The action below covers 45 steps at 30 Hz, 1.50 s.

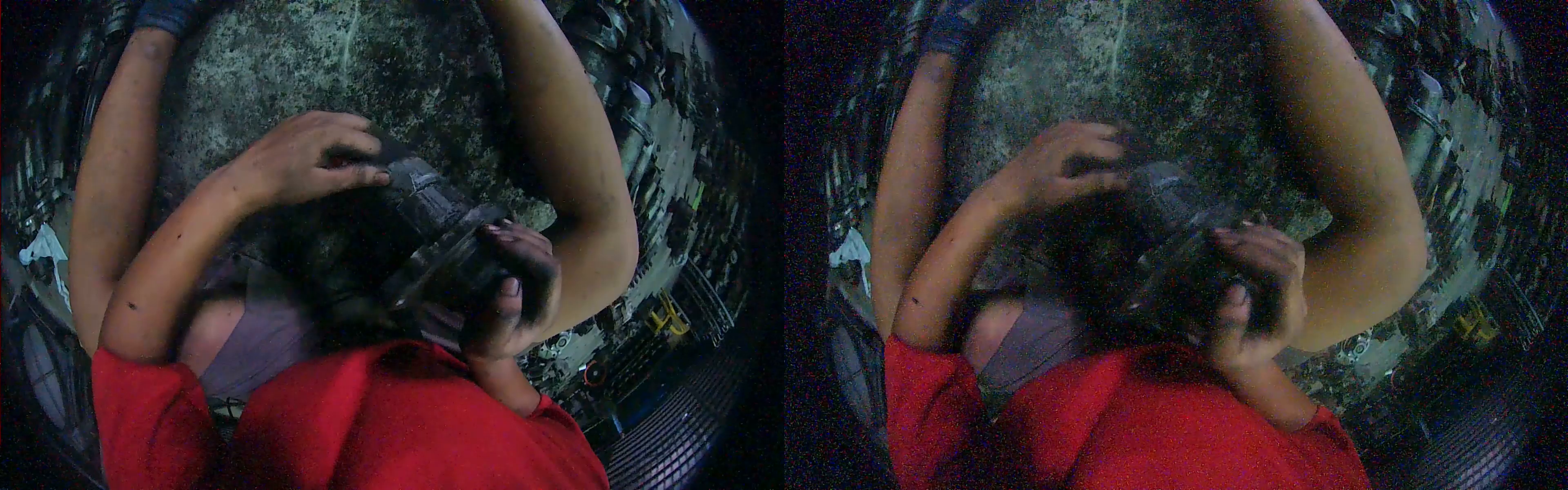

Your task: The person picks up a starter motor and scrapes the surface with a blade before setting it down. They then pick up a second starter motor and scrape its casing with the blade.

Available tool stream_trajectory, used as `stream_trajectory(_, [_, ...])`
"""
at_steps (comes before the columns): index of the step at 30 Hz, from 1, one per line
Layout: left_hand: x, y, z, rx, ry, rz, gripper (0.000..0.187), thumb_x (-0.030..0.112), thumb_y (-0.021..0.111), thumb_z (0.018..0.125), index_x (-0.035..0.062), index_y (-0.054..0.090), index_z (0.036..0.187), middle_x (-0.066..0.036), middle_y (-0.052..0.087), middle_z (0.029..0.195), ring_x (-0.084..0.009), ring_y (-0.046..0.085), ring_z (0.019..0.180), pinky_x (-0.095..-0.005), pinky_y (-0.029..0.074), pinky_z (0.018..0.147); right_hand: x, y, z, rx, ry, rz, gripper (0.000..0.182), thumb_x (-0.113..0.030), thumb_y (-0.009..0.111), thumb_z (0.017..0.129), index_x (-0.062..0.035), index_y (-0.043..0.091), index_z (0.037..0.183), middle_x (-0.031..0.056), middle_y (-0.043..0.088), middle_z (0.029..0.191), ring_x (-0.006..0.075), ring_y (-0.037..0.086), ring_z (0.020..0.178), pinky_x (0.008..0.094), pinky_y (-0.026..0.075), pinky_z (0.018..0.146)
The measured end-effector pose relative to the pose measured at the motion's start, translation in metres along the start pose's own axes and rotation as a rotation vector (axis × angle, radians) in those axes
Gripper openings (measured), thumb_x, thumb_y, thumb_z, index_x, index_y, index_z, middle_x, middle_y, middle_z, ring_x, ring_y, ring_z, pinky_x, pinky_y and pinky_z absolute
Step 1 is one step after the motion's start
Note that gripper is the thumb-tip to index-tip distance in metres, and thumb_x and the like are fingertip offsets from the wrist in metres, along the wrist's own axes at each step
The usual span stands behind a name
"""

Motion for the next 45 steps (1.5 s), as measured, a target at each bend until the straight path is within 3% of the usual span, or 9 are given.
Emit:
stream_trajectory(23, [0.002, 0.000, 0.007, -0.058, 0.022, -0.094, 0.039, 0.039, 0.073, 0.091, 0.0071, 0.071, 0.114, -0.021, 0.061, 0.135, -0.0389, 0.058, 0.125, -0.0453, 0.046, 0.105, -0.002, 0.002, -0.001, 0.026, 0.030, 0.014, 0.040, -0.033, 0.053, 0.092, 0.0054, 0.060, 0.101, 0.0220, 0.068, 0.099, 0.0336, 0.064, 0.100, 0.0506, 0.045, 0.103])
stream_trajectory(26, [0.001, 0.003, 0.002, -0.069, 0.091, -0.032, 0.041, 0.045, 0.072, 0.090, 0.0092, 0.072, 0.109, -0.014, 0.067, 0.118, -0.0349, 0.063, 0.114, -0.0423, 0.051, 0.094, 0.001, 0.000, -0.002, 0.020, -0.007, -0.001, 0.039, -0.035, 0.052, 0.096, 0.0025, 0.062, 0.103, 0.0201, 0.070, 0.099, 0.0341, 0.063, 0.098, 0.0494, 0.048, 0.097])
stream_trajectory(29, [0.000, 0.004, -0.001, 0.168, 0.189, 0.001, 0.040, 0.045, 0.071, 0.091, 0.0085, 0.072, 0.108, -0.013, 0.067, 0.110, -0.0352, 0.064, 0.107, -0.0433, 0.052, 0.088, 0.001, 0.001, -0.002, 0.032, 0.014, 0.002, 0.039, -0.034, 0.052, 0.095, 0.0026, 0.063, 0.102, 0.0198, 0.071, 0.099, 0.0341, 0.064, 0.099, 0.0489, 0.048, 0.097])
stream_trajectory(32, [0.010, -0.007, 0.002, 0.056, 0.092, -0.033, 0.041, 0.046, 0.070, 0.092, 0.0089, 0.072, 0.108, -0.014, 0.067, 0.114, -0.0357, 0.064, 0.109, -0.0434, 0.052, 0.089, -0.001, 0.000, -0.001, 0.023, 0.002, -0.052, 0.039, -0.034, 0.052, 0.094, 0.0027, 0.063, 0.102, 0.0194, 0.071, 0.100, 0.0339, 0.064, 0.099, 0.0487, 0.048, 0.098])
stream_trajectory(34, [0.003, -0.002, 0.002, -0.152, 0.011, -0.058, 0.039, 0.038, 0.073, 0.091, 0.0077, 0.070, 0.116, -0.020, 0.061, 0.136, -0.0379, 0.056, 0.128, -0.0447, 0.044, 0.108, 0.000, -0.001, -0.001, 0.024, -0.005, -0.039, 0.039, -0.034, 0.052, 0.094, 0.0028, 0.064, 0.103, 0.0192, 0.071, 0.100, 0.0340, 0.064, 0.099, 0.0487, 0.048, 0.098])
stream_trajectory(38, [-0.001, 0.006, 0.001, 0.008, -0.004, -0.046, 0.040, 0.038, 0.074, 0.091, 0.0089, 0.070, 0.117, -0.019, 0.060, 0.137, -0.0363, 0.056, 0.129, -0.0447, 0.043, 0.109, -0.002, 0.002, -0.001, 0.016, 0.028, -0.001, 0.043, -0.035, 0.053, 0.093, 0.0068, 0.059, 0.101, 0.0229, 0.067, 0.099, 0.0349, 0.063, 0.102, 0.0494, 0.044, 0.102])
stream_trajectory(41, [0.000, 0.001, 0.001, 0.191, 0.204, -0.022, 0.041, 0.045, 0.072, 0.090, 0.0084, 0.071, 0.109, -0.014, 0.067, 0.113, -0.0364, 0.065, 0.107, -0.0441, 0.052, 0.087, -0.002, 0.002, 0.000, 0.017, 0.037, 0.011, 0.043, -0.035, 0.053, 0.093, 0.0064, 0.059, 0.100, 0.0228, 0.067, 0.099, 0.0346, 0.063, 0.102, 0.0495, 0.044, 0.102])
stream_trajectory(43, [0.005, -0.003, 0.005, -0.120, -0.033, -0.043, 0.040, 0.038, 0.074, 0.090, 0.0090, 0.070, 0.117, -0.019, 0.060, 0.137, -0.0366, 0.056, 0.128, -0.0447, 0.044, 0.108, -0.002, 0.002, -0.001, 0.020, 0.033, 0.008, 0.042, -0.035, 0.053, 0.093, 0.0063, 0.060, 0.100, 0.0227, 0.067, 0.099, 0.0345, 0.063, 0.101, 0.0495, 0.044, 0.103])
stream_trajectory(45, [0.007, -0.004, 0.008, -0.109, -0.016, -0.040, 0.040, 0.038, 0.074, 0.090, 0.0088, 0.070, 0.117, -0.019, 0.060, 0.137, -0.0366, 0.056, 0.128, -0.0447, 0.044, 0.108, -0.002, 0.002, -0.001, 0.022, 0.033, 0.003, 0.042, -0.035, 0.054, 0.093, 0.0061, 0.060, 0.101, 0.0227, 0.067, 0.099, 0.0344, 0.063, 0.101, 0.0495, 0.044, 0.103])
Point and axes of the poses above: each hand's wrist, its own z-axis towards the middle knuckle, its own y-axis out of the palm, x = y × z, the point moved 4 cm from there along z, towards the middle knuckle
